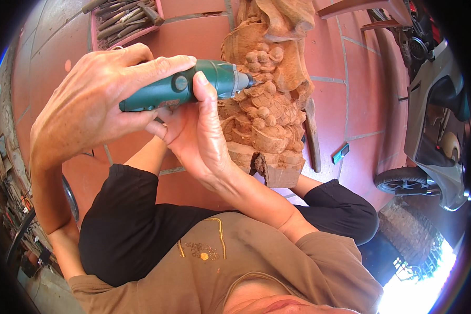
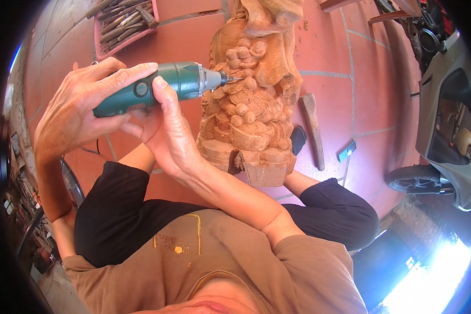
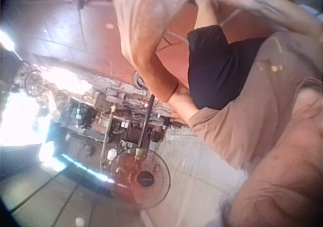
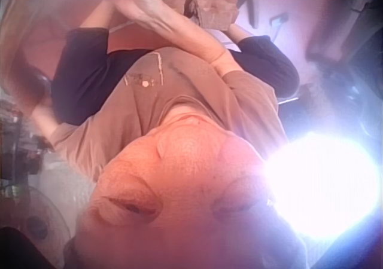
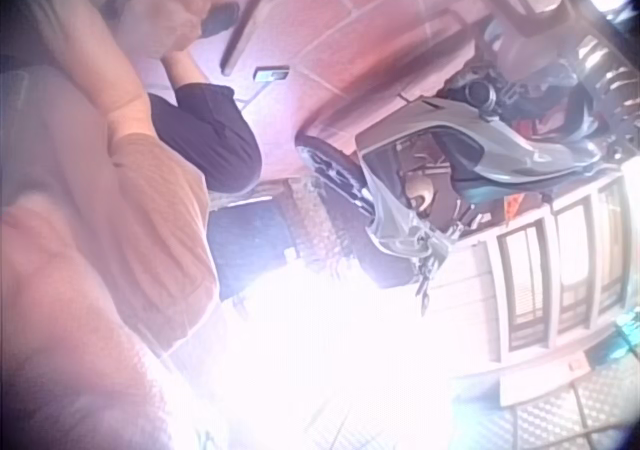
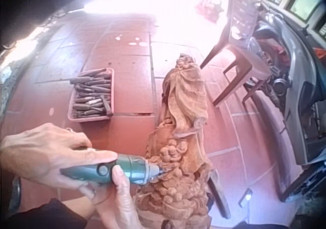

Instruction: The person uses a handheld rotary tool to carve detailed patterns into a large piece of wood. They hold the tool with both hands and work steadily on the surface, creating textured relief features.

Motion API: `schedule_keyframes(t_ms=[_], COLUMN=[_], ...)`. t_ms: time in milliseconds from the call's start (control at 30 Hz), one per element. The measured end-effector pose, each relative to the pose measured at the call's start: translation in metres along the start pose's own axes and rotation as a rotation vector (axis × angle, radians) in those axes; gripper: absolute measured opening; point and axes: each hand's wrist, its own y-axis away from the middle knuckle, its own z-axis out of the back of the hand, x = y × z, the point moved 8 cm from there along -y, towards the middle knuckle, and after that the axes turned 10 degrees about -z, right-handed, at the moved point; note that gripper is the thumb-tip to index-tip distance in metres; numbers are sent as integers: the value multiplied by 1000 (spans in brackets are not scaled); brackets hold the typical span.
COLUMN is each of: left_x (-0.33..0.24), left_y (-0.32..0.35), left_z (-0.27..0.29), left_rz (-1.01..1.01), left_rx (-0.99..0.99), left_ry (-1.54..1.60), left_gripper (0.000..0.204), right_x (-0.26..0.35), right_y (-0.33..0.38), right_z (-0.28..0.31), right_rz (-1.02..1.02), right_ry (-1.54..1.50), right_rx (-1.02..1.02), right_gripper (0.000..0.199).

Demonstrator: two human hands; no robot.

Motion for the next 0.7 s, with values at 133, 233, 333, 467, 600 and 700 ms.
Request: schedule_keyframes(t_ms=[133,233,333,467,600,700], left_x=[0,-2,-2,1,1,0], left_y=[1,-1,-6,-10,-11,-9], left_z=[0,2,2,0,0,1], left_rz=[-2,-45,-75,-104,-100,-103], left_rx=[-12,-57,-78,-86,-78,-80], left_ry=[-15,-13,12,-3,-17,-2], left_gripper=[78,78,77,76,76,76], right_x=[1,4,6,9,8,6], right_y=[1,1,0,0,-1,-1], right_z=[0,-2,-1,1,3,2], right_rz=[3,7,17,41,12,-9], right_ry=[-12,-32,-30,-46,-55,-46], right_rx=[-2,11,8,-20,-1,29], right_gripper=[54,49,49,49,50,50])
